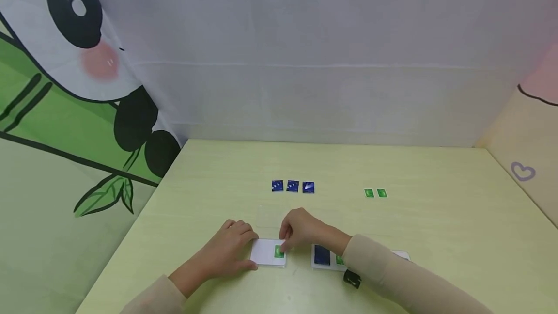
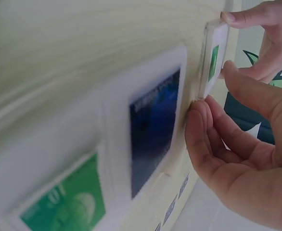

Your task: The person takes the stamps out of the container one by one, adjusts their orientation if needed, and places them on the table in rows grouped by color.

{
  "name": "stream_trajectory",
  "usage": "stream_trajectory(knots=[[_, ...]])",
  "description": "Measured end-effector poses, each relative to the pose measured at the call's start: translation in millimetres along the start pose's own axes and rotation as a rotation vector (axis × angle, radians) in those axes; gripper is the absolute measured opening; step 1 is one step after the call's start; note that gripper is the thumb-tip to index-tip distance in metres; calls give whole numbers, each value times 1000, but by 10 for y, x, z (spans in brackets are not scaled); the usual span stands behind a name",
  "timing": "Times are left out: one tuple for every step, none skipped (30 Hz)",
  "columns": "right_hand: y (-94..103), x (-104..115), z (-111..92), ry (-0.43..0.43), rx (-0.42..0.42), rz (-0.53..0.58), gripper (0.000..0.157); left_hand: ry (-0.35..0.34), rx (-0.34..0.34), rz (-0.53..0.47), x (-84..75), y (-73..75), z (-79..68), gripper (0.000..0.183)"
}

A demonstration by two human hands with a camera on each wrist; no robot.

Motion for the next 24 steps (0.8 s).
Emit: stream_trajectory(knots=[[-5,1,-6,0,-11,1,18,-2,-3,1,1,1,2,53],[-10,1,-12,0,-23,1,20,-3,-6,1,2,3,4,52],[-18,1,-19,1,-34,1,21,-5,-8,2,3,6,4,52],[-26,1,-27,0,-44,8,22,-7,-9,5,2,8,5,52],[-35,2,-36,-1,-53,11,23,-9,-10,5,2,9,6,52],[-41,5,-46,-5,-62,19,24,-10,-10,5,1,9,7,52],[-48,8,-56,-7,-71,21,25,-11,-8,6,0,9,7,52],[-55,11,-64,-8,-80,25,27,-12,-7,6,-1,9,8,52],[-64,13,-72,-10,-88,28,27,-12,-7,7,-2,8,8,52],[-68,19,-78,-15,-95,28,28,-13,-8,8,1,8,9,52],[-73,24,-81,-19,-100,22,29,-14,-10,8,3,8,10,52],[-76,29,-84,-25,-104,18,30,-14,-14,8,7,7,10,52],[-81,32,-85,-30,-107,12,31,-16,-17,8,9,5,11,52],[-82,37,-87,-37,-110,9,32,-16,-21,7,11,4,10,52],[-86,40,-89,-39,-112,5,33,-16,-25,7,13,3,10,52],[-88,44,-91,-44,-112,4,33,-16,-26,5,13,1,9,52],[-92,45,-93,-47,-113,6,34,-15,-26,5,13,-1,9,52],[-94,47,-96,-49,-115,7,34,-13,-25,3,12,-3,8,52],[-98,48,-100,-50,-118,10,34,-12,-23,3,11,-5,8,52],[-102,49,-105,-48,-121,14,34,-11,-22,1,10,-6,8,52],[-108,48,-110,-43,-124,16,34,-10,-19,0,9,-7,8,52],[-113,49,-115,-40,-127,20,34,-8,-16,-1,8,-8,8,52],[-119,49,-120,-32,-132,19,34,-6,-14,1,6,-7,7,52],[-124,50,-126,-25,-138,18,33,-3,-9,0,6,-6,5,52]])
Point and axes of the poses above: each hand's wrist, its own z-axis towards the middle knuckle, its own y-axis out of the back of the hand, x = y × z, the point moved 2 cm from there along z, towards the middle knuckle, and after that the axes turned 4 degrees about -x, right-handed, at the moved point
